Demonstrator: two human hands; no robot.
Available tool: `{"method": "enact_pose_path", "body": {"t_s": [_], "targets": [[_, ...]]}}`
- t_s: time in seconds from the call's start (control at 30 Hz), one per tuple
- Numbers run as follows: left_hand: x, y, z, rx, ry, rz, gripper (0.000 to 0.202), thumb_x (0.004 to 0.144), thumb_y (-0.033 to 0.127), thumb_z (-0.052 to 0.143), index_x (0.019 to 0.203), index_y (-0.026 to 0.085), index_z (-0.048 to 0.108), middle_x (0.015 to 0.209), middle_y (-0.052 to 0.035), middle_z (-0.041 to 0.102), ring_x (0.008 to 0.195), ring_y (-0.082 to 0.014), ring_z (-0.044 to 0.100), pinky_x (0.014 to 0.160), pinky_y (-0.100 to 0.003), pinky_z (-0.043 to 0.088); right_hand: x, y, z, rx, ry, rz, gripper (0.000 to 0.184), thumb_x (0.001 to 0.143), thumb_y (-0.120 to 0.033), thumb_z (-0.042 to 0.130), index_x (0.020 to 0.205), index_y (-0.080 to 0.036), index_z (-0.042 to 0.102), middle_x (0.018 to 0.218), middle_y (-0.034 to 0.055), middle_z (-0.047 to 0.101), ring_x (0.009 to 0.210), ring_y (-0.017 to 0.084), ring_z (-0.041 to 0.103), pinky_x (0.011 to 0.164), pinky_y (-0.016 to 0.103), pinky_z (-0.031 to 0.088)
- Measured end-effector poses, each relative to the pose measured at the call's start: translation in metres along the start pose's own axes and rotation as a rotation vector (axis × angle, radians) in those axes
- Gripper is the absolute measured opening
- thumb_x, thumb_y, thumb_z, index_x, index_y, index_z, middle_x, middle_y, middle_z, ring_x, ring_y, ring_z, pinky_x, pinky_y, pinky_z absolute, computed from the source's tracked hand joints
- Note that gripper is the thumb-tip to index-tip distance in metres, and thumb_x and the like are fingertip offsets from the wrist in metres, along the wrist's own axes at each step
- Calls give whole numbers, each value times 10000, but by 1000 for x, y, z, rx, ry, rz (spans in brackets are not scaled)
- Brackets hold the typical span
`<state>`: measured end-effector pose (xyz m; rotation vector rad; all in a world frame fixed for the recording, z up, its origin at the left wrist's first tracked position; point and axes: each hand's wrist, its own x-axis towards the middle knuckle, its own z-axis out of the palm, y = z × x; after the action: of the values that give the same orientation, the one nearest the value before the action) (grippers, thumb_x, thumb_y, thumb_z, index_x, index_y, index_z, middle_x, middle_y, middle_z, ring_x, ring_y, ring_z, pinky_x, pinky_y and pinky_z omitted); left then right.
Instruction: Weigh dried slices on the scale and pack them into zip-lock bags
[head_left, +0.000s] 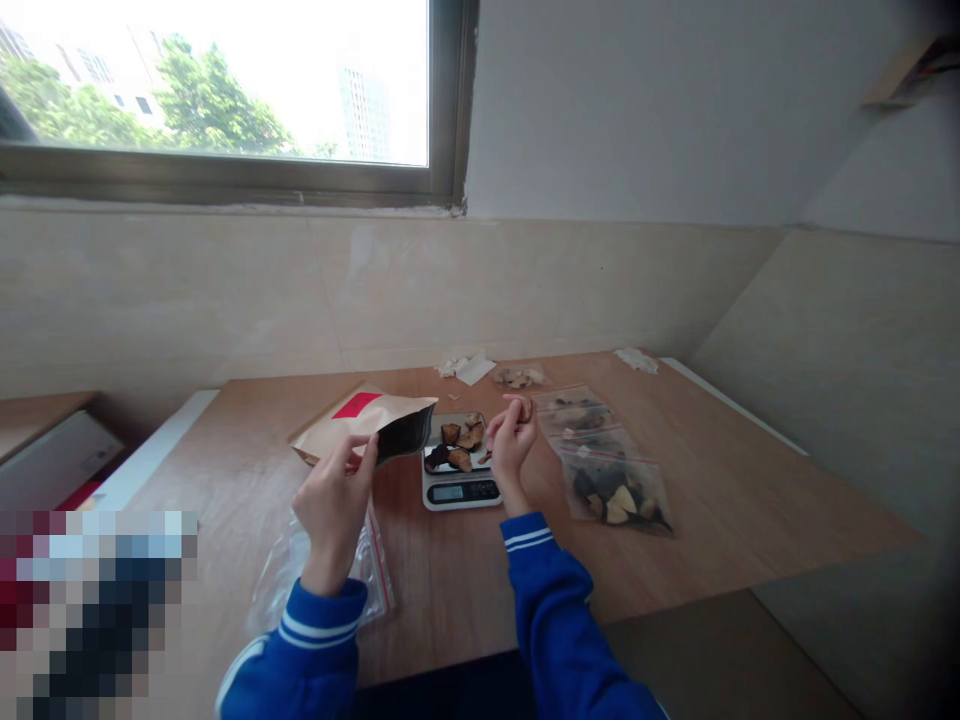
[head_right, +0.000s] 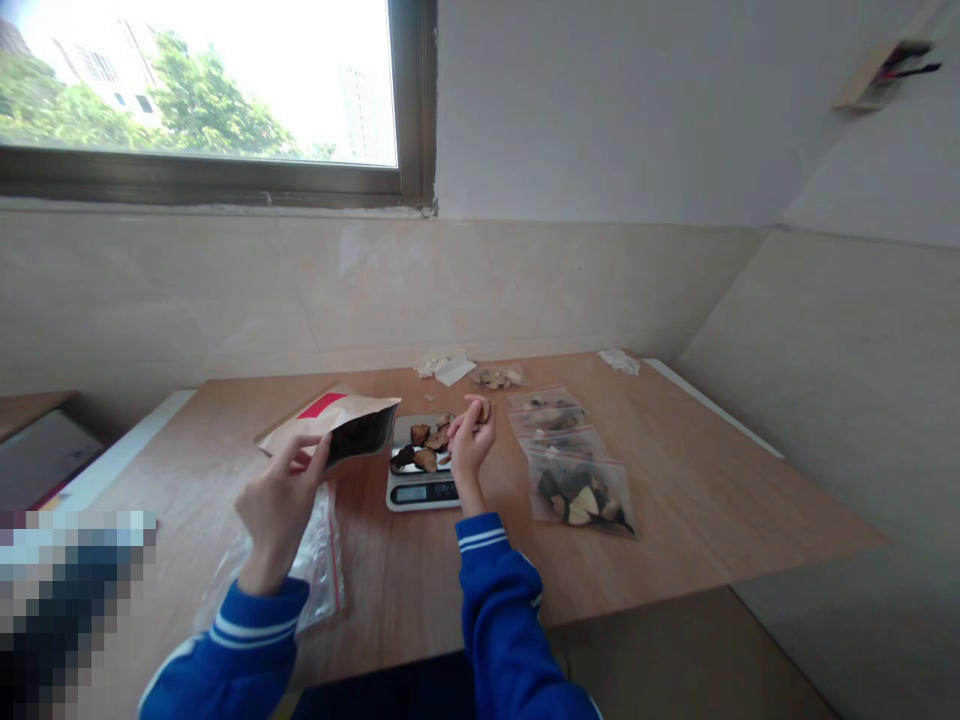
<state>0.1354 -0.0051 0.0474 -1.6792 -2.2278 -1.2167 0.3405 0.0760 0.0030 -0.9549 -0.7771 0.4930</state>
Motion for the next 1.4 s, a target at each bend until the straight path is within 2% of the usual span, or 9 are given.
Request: {"method": "enact_pose_path", "body": {"t_s": [0.1, 0.17, 0.37, 0.6, 0.83, 0.97, 1.1, 1.27, 1.4], "targets": [[1, 2, 5, -11, 27, 5, 253, 890, 470, 579, 931, 259, 711, 691, 9, 668, 639, -133, 599, 556, -209, 258, 10, 17, -15, 8, 41, 40, 394, 932, -590, 414, 936, -204, 493, 420, -130, 426, 276, 63, 336, 315, 152, 235], [1, 4, 9, -3, 29, 6, 248, 893, 463, 578, 923, 255, 709, 690, 9, 670, 639, -134, 601, 559, -211, 258, 11, 27, -17, 12, 63, 47, 403, 934, -603, 390, 940, -210, 477, 436, -131, 439, 280, 63, 341, 320, 155, 244], [1, 8, 12, 20, -10, -10, 240, 901, 450, 572, 904, 246, 699, 694, 8, 675, 632, -137, 597, 557, -215, 247, 10, 38, -6, -10, -86, 59, 428, 926, -628, 391, 904, -208, 472, 518, -101, 490, 358, 73, 434, 368, 173, 317], [4, 10, 8, 15, -14, -34, 254, 901, 462, 563, 903, 245, 695, 703, 3, 677, 631, -140, 598, 558, -218, 249, 16, 43, -13, 50, -112, 116, 444, 898, -648, 419, 835, -212, 479, 546, -89, 435, 435, 80, 391, 411, 187, 307], [2, 7, 7, 12, -1, -13, 271, 896, 476, 555, 901, 246, 697, 682, 6, 660, 622, -137, 589, 559, -220, 256, 27, 56, -26, -25, 2, 194, 484, 854, -687, 383, 793, -217, 481, 545, -61, 472, 472, 113, 444, 472, 236, 363], [1, 4, 5, 3, -3, 0, 277, 895, 483, 554, 892, 245, 697, 680, 5, 654, 637, -139, 593, 562, -218, 258, 31, 61, -36, -98, 1, 210, 447, 881, -621, 305, 789, -225, 491, 536, -60, 454, 456, 121, 428, 475, 246, 357], [1, 2, 5, -17, 15, 17, 273, 897, 480, 559, 902, 245, 699, 691, 4, 657, 648, -135, 591, 566, -214, 266, 33, 62, -47, -233, -46, 179, 432, 904, -511, 272, 866, -210, 580, 568, -60, 457, 485, 128, 430, 493, 235, 363], [2, 0, 4, -16, 41, -15, 281, 892, 483, 559, 903, 244, 706, 681, -2, 652, 648, -141, 581, 561, -216, 258, 32, 62, -55, -368, -115, 71, 304, 875, -407, 400, 1005, -220, 602, 729, -11, 600, 606, 154, 535, 559, 257, 421], [2, 1, 3, -23, 32, -18, 292, 888, 488, 558, 886, 238, 707, 680, -3, 656, 652, -142, 587, 564, -217, 265, 29, 63, -54, -358, -101, 44, 294, 806, -375, 539, 1058, -224, 547, 800, 0, 622, 657, 157, 572, 567, 259, 447]]}}
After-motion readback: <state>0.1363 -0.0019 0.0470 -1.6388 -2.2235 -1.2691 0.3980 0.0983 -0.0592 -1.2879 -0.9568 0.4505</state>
